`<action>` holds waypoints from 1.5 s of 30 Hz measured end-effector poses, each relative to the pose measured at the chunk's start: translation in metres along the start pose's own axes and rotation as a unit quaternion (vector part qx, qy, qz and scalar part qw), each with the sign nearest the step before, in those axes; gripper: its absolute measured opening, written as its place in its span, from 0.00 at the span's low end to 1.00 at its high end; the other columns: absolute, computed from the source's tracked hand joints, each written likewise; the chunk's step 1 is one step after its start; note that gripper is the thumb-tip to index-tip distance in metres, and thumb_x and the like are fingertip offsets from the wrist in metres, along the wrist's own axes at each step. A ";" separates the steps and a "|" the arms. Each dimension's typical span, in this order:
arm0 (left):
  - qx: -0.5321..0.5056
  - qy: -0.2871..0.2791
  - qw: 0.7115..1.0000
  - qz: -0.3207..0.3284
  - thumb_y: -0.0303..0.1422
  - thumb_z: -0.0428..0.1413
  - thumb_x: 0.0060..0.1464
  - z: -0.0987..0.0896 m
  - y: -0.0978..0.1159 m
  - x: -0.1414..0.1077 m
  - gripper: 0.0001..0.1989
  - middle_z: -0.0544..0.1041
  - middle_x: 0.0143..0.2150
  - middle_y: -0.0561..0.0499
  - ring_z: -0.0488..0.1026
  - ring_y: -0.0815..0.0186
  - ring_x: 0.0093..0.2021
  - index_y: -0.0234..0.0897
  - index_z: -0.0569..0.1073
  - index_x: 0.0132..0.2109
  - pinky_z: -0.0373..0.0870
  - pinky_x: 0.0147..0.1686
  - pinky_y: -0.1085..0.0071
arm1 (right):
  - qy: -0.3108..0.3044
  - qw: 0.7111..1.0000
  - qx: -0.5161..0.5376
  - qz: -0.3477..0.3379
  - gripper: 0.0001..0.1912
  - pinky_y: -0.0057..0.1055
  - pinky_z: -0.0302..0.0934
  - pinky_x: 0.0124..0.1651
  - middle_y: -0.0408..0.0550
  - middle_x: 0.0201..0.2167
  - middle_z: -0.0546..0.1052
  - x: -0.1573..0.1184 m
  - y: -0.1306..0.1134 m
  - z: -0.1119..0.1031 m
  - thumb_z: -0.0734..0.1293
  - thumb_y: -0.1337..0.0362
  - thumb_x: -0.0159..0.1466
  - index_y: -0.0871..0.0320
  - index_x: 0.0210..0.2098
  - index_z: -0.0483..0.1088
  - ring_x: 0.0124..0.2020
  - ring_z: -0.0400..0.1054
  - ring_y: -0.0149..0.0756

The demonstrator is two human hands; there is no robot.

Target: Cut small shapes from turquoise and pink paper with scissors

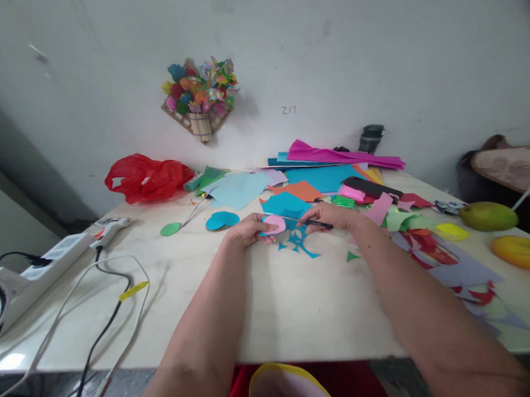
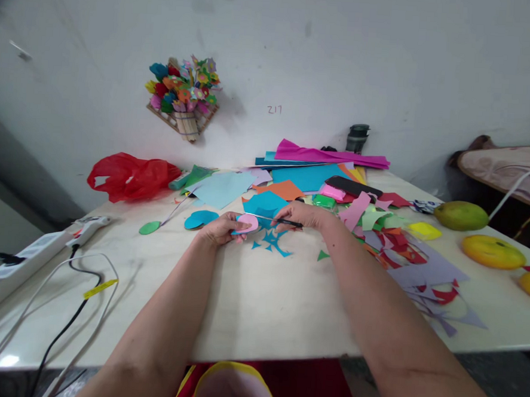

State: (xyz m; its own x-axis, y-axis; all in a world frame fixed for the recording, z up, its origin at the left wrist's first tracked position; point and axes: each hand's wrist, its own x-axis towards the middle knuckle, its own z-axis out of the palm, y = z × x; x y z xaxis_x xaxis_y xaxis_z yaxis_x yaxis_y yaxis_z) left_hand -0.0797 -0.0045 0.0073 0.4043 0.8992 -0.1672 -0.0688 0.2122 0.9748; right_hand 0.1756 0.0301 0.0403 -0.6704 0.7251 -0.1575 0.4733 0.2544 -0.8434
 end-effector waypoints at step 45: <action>-0.022 0.004 1.000 0.022 0.26 0.70 0.34 0.005 0.001 -0.001 0.15 0.76 0.24 0.48 0.71 0.69 0.20 0.28 0.77 0.33 0.68 0.19 0.75 | 0.015 1.000 -0.010 -0.014 0.24 0.27 0.54 0.24 0.40 0.20 0.71 0.006 0.001 0.008 0.76 0.52 0.48 0.60 0.40 0.80 0.18 0.56 0.24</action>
State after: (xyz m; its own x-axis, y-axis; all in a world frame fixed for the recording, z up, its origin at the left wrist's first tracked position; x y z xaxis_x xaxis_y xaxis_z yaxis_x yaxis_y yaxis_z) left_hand -0.0754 -0.0069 0.0096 0.3927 0.9111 -0.1251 -0.1261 0.1881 0.9740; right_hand 0.1673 0.0298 0.0346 -0.6662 0.7364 -0.1179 0.4664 0.2880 -0.8364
